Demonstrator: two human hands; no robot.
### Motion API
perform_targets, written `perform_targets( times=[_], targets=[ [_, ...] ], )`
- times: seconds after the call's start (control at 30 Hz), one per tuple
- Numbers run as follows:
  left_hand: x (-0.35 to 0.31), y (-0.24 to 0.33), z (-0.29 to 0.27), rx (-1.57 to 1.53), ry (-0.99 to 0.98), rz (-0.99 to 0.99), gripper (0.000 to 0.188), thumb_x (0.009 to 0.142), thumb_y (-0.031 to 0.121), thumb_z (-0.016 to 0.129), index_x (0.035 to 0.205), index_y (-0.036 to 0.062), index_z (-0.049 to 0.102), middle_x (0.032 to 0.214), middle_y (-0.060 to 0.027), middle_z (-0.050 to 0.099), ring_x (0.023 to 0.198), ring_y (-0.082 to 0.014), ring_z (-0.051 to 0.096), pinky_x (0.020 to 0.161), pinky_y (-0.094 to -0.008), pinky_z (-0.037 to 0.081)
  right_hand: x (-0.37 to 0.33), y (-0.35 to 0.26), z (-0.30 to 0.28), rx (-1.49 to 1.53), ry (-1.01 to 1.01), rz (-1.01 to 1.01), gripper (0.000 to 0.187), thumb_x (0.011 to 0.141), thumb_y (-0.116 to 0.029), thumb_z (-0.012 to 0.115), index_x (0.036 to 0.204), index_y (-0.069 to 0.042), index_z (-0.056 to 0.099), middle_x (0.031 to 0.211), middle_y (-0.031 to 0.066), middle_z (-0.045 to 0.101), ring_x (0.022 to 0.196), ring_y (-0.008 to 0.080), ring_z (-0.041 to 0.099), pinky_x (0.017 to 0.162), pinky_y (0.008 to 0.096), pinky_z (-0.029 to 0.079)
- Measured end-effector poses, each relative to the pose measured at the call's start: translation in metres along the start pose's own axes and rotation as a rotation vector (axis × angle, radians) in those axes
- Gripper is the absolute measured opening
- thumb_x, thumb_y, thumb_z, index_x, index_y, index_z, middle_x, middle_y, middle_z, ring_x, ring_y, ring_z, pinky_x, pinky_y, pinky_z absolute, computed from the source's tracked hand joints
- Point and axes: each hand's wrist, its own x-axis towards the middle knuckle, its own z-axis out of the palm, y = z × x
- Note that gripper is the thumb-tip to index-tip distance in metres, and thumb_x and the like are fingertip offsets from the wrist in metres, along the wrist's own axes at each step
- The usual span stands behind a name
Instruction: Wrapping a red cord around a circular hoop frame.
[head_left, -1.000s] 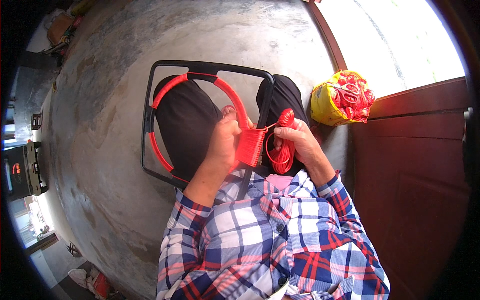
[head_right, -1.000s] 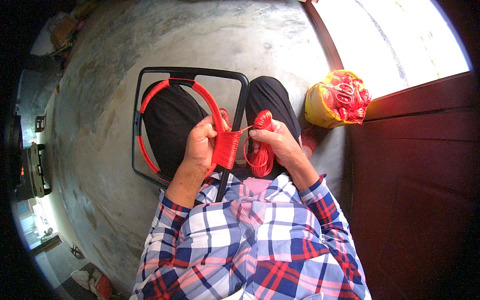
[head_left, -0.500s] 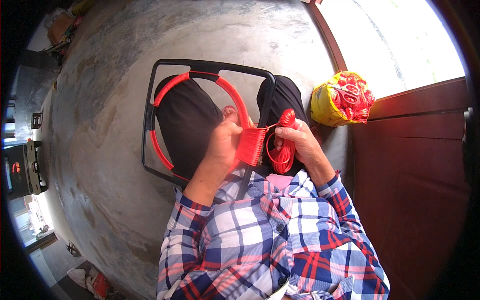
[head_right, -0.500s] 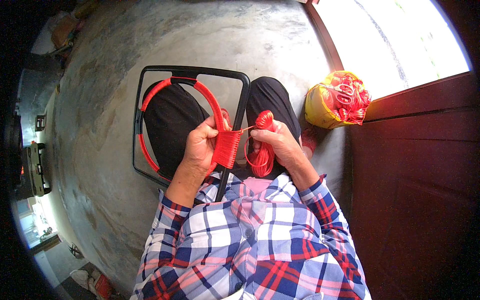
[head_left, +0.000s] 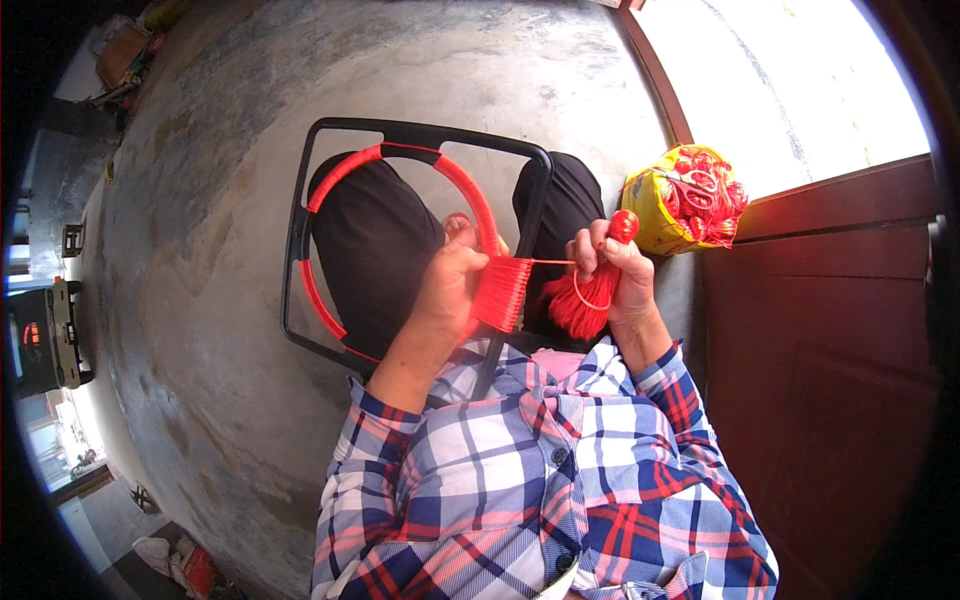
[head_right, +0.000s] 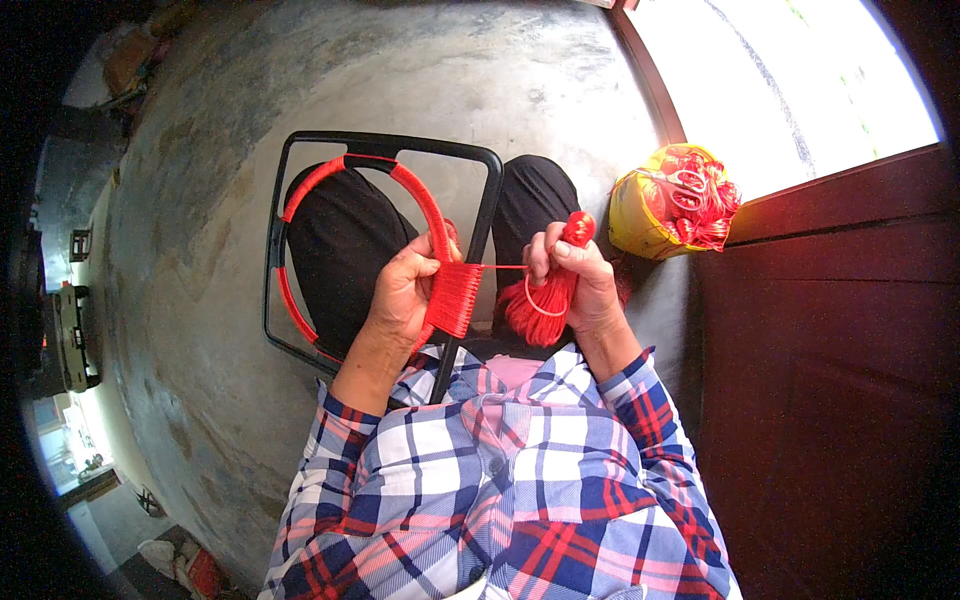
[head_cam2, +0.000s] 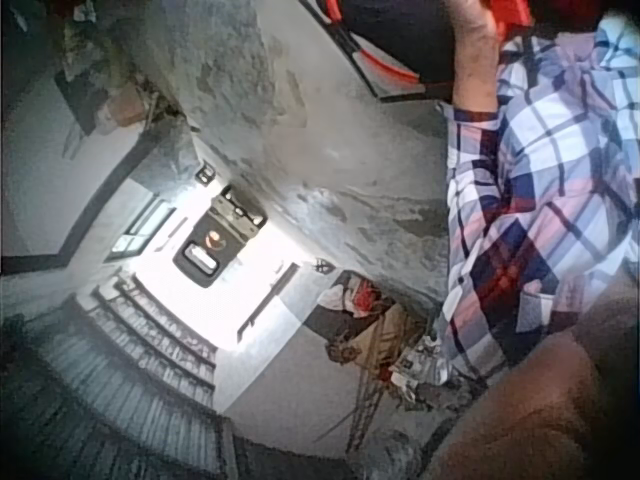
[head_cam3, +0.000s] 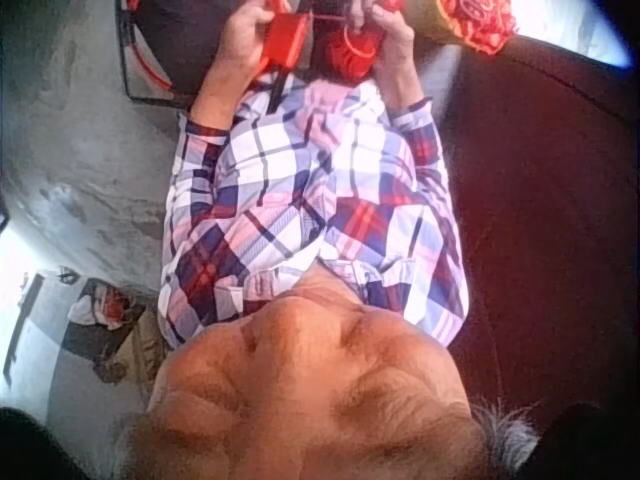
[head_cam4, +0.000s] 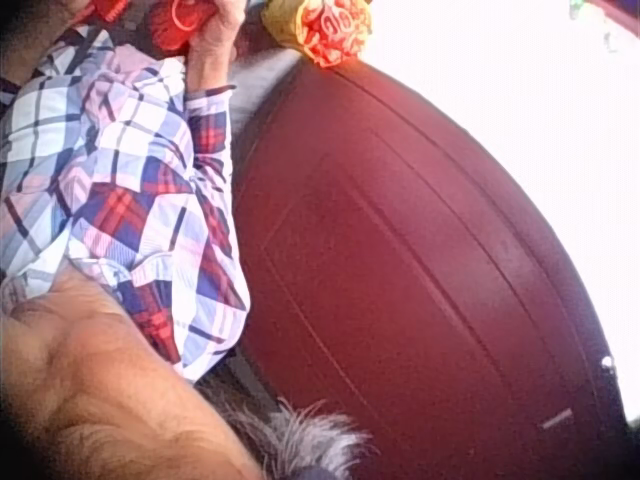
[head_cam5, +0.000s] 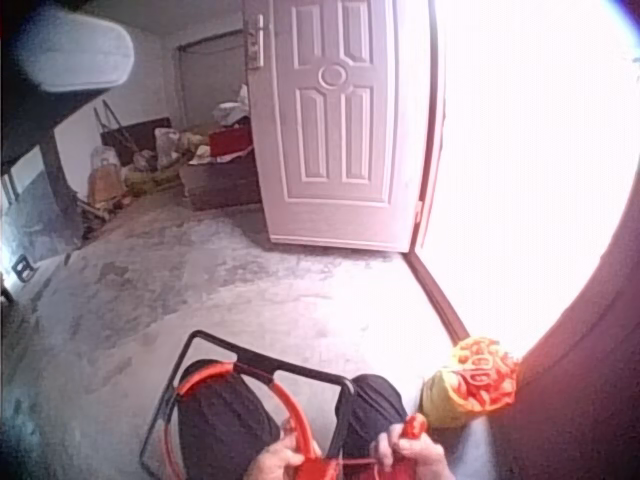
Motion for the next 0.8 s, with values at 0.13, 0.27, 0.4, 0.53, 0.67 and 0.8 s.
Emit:
perform_targets(
  times=[0.13,0.27,0.4,0.53,0.67,0.8],
  targets=[
    [0.000,0.000,-0.001,-0.018,0.024,0.006,0.041,0.077,-0.001,0.046,0.118,-0.0014,0.054,0.100,-0.0089,0.062,0.094,-0.0195,0.062,0.089,-0.0332,0.052,-0.004,-0.003,-0.002,-0.276,0.111,0.006,0.020,0.080,-0.018,0.062,0.070,-0.009,0.047,0.063,0.0055,0.052,0.058,0.0142,0.046,0.058,0.0266,0.037],
    [-0.001,-0.001,-0.005,0.027,0.006,-0.007,0.040,0.078,-0.001,0.045,0.117,-0.0009,0.054,0.101,-0.0091,0.062,0.094,-0.0185,0.063,0.089,-0.0336,0.052,-0.009,0.001,-0.002,-0.858,0.098,0.054,0.016,0.076,-0.011,0.069,0.070,-0.006,0.054,0.064,-0.0025,0.055,0.060,0.0065,0.051,0.056,0.0255,0.042],
    [-0.002,0.000,-0.003,0.052,0.065,0.020,0.034,0.084,0.004,0.047,0.117,-0.0005,0.054,0.104,-0.0114,0.064,0.094,-0.0190,0.064,0.088,-0.0348,0.053,-0.006,0.001,0.001,-0.754,0.095,0.123,0.014,0.077,-0.009,0.069,0.070,-0.005,0.057,0.064,-0.0037,0.056,0.059,0.0057,0.052,0.056,0.0243,0.042],
    [-0.002,0.002,-0.006,-0.052,0.061,-0.026,0.028,0.093,0.014,0.048,0.117,0.0002,0.053,0.106,-0.0146,0.065,0.094,-0.0226,0.066,0.086,-0.0381,0.054,-0.009,-0.001,0.002,-0.784,0.112,0.127,0.013,0.077,-0.008,0.069,0.071,-0.005,0.058,0.066,-0.0021,0.059,0.060,0.0062,0.053,0.056,0.0247,0.043],
    [-0.005,0.001,0.011,-0.026,0.201,-0.063,0.014,0.096,0.020,0.049,0.108,0.0119,0.050,0.102,-0.0170,0.063,0.089,-0.0282,0.065,0.077,-0.0423,0.055,-0.008,0.000,-0.002,-0.730,0.113,0.130,0.012,0.077,-0.008,0.069,0.071,-0.005,0.059,0.066,-0.0018,0.059,0.060,0.0065,0.054,0.056,0.0246,0.044],
    [-0.008,0.004,0.010,0.089,0.086,-0.139,0.025,0.097,0.019,0.049,0.113,0.0011,0.054,0.100,-0.0196,0.063,0.089,-0.0287,0.066,0.077,-0.0416,0.055,-0.007,0.000,-0.003,-0.752,0.109,0.154,0.011,0.076,-0.009,0.069,0.072,-0.004,0.060,0.066,-0.0014,0.060,0.060,0.0066,0.055,0.057,0.0242,0.044]
  ],
)
